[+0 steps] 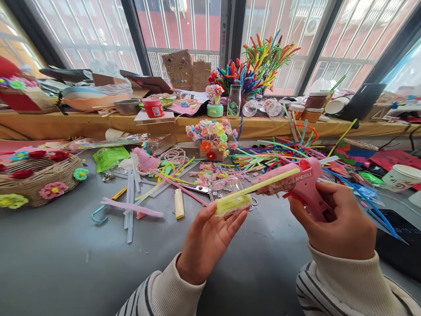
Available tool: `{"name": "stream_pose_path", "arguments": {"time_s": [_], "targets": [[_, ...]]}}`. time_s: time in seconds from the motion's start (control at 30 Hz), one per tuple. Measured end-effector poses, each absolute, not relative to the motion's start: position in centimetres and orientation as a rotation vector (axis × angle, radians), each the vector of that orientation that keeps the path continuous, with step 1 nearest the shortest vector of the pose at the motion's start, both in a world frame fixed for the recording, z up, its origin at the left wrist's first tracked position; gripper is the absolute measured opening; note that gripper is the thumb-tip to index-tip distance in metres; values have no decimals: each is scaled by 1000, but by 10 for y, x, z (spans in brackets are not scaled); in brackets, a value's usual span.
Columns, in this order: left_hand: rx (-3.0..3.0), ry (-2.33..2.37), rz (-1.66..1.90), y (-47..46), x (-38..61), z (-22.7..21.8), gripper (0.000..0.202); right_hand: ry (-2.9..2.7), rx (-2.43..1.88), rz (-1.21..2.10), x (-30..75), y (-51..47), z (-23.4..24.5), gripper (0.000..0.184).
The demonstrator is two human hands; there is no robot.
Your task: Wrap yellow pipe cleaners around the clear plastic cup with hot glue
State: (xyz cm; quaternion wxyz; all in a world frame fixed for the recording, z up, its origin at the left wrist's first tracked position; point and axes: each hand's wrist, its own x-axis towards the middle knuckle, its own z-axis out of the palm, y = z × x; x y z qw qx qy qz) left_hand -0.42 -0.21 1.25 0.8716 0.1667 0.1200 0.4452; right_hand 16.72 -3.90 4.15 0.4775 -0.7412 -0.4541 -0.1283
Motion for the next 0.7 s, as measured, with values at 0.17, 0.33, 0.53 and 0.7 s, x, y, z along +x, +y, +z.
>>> {"name": "stream_pose_path", "arguments": {"time_s": [0.17, 0.33, 0.53, 0.7], "targets": [[326, 232, 930, -2, -5, 12, 55, -1081, -1770, -342, 169, -39, 38, 42], [339, 193, 925, -3, -5, 10, 57, -1072, -1746, -357, 170, -40, 38, 47], [357, 177, 919, -3, -5, 11, 55, -1076, -1740, -350, 171, -41, 38, 49], [368, 156, 921, -3, -6, 10, 56, -1058, -1731, -361, 171, -40, 38, 50]]}}
